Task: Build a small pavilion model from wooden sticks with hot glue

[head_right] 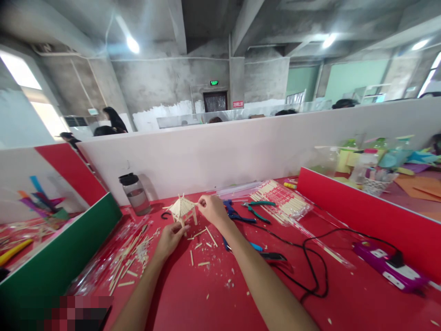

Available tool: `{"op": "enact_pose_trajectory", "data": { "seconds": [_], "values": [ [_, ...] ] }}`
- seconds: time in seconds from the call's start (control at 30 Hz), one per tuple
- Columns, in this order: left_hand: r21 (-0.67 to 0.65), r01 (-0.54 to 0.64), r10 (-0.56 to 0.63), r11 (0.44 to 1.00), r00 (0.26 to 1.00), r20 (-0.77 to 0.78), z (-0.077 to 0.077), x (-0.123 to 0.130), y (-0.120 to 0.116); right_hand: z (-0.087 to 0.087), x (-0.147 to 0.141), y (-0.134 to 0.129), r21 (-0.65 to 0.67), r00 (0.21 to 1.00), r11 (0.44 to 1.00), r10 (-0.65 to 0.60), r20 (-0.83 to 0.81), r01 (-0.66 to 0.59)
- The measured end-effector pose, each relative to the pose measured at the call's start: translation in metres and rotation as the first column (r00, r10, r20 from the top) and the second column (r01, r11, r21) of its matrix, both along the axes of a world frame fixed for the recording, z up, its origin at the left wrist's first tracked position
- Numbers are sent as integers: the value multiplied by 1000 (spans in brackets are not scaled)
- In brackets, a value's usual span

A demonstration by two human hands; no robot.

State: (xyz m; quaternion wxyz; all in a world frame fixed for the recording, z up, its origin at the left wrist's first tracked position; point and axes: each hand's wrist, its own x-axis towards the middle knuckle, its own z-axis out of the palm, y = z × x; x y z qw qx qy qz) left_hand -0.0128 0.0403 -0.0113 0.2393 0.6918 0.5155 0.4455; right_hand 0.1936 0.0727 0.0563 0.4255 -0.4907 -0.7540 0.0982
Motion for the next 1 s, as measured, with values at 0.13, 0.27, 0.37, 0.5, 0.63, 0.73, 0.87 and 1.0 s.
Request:
{"op": "enact_pose_trajectory", "data": {
  "seconds": [0.13,0.27,0.37,0.5,0.63,0.73,0.87,1.0],
  "values": [
    [-20,40,-40,999,999,19,1,1,-1,-1,1,2,-15,1000,1000,16,0,-16],
    [-16,44,-44,999,999,22,3,1,-2,-2,1,3,-29,1000,999,19,0,-19],
    [-22,39,-38,999,999,19,4,2,-3,-3,1,4,-32,1000,999,20,-2,-20],
    [-21,28,-28,999,999,16,2,1,-2,-3,1,5,-31,1000,999,24,-5,-25],
    [-18,28,-28,999,999,22,0,1,-1,-3,1,5,-30,1000,999,31,-7,-31],
    [-16,29,-28,999,999,25,-1,0,0,-3,1,4,-27,999,999,32,-8,-32],
    [-20,28,-28,999,999,17,-2,0,1,-1,1,2,-21,1000,999,25,-6,-25],
    [-23,20,-20,1000,1000,13,-2,0,1,1,0,0,-24,1000,1000,17,2,-16]
  ]
}}
